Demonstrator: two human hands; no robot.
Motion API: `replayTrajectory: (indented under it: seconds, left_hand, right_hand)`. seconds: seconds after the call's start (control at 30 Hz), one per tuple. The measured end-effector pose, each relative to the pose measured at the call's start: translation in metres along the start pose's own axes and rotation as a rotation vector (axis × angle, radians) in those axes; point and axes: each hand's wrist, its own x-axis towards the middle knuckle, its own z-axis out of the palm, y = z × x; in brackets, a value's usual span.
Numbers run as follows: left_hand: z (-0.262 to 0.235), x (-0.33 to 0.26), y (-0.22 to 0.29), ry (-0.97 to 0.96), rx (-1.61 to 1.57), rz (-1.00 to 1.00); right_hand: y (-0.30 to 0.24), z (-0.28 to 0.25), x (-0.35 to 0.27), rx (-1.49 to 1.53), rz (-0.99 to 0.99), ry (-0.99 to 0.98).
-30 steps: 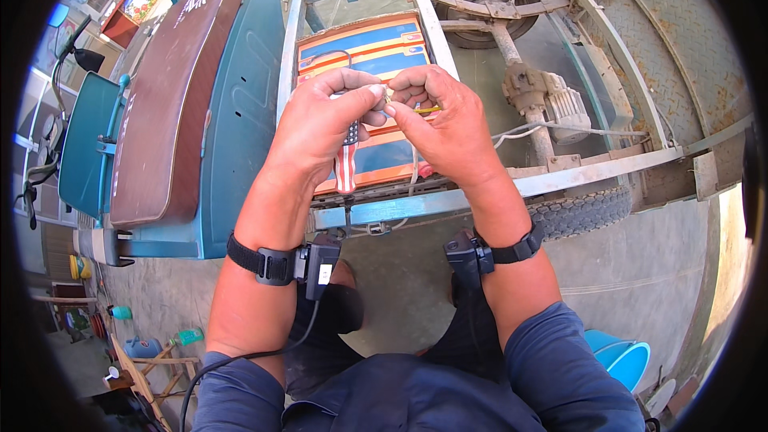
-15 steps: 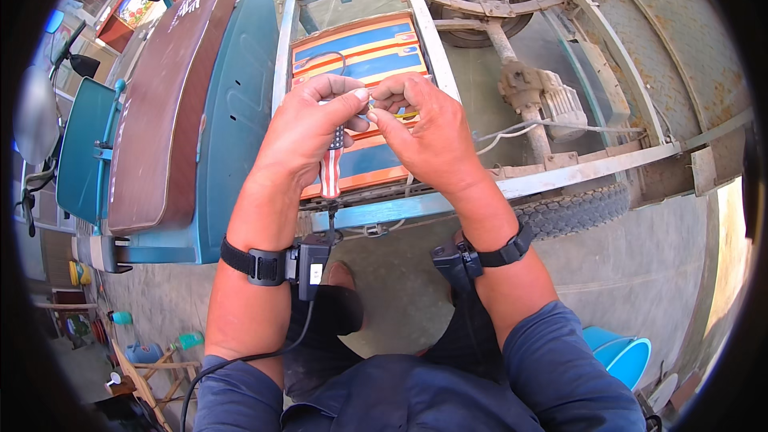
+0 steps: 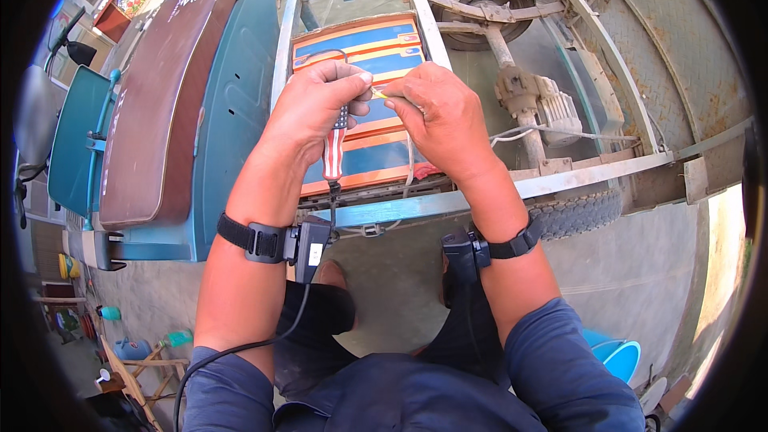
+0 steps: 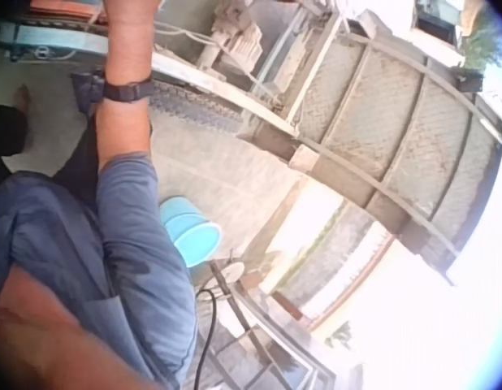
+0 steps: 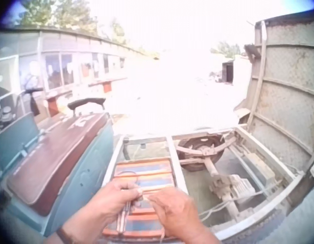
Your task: The person connects wires to the terminals of a battery bank in an electric vehicle using a screwdriver.
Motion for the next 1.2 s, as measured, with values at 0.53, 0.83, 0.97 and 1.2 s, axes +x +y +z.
replayTrajectory:
  seconds: [0.53, 0.83, 0.97, 1.2]
  left_hand:
    - [-0.020, -0.001, -0.015, 0.121, -0.049, -0.003]
    - [-0.025, 0.012, -0.022, 0.065, -0.072, -0.062]
    - [-0.013, 0.030, -0.014, 0.024, -0.125, -0.089]
    - [0.010, 0.044, 0.005, -0.077, -0.189, -0.048]
  right_hand:
    - [0.123, 0.021, 0.041, 0.454, 0.687, -0.024]
    - [0.134, 0.022, 0.035, 0.570, 0.810, -0.045]
    - [0.102, 0.008, 0.044, 0.682, 0.634, -0.108]
    - [0.085, 0.001, 0.040, 0.586, 0.368, -0.238]
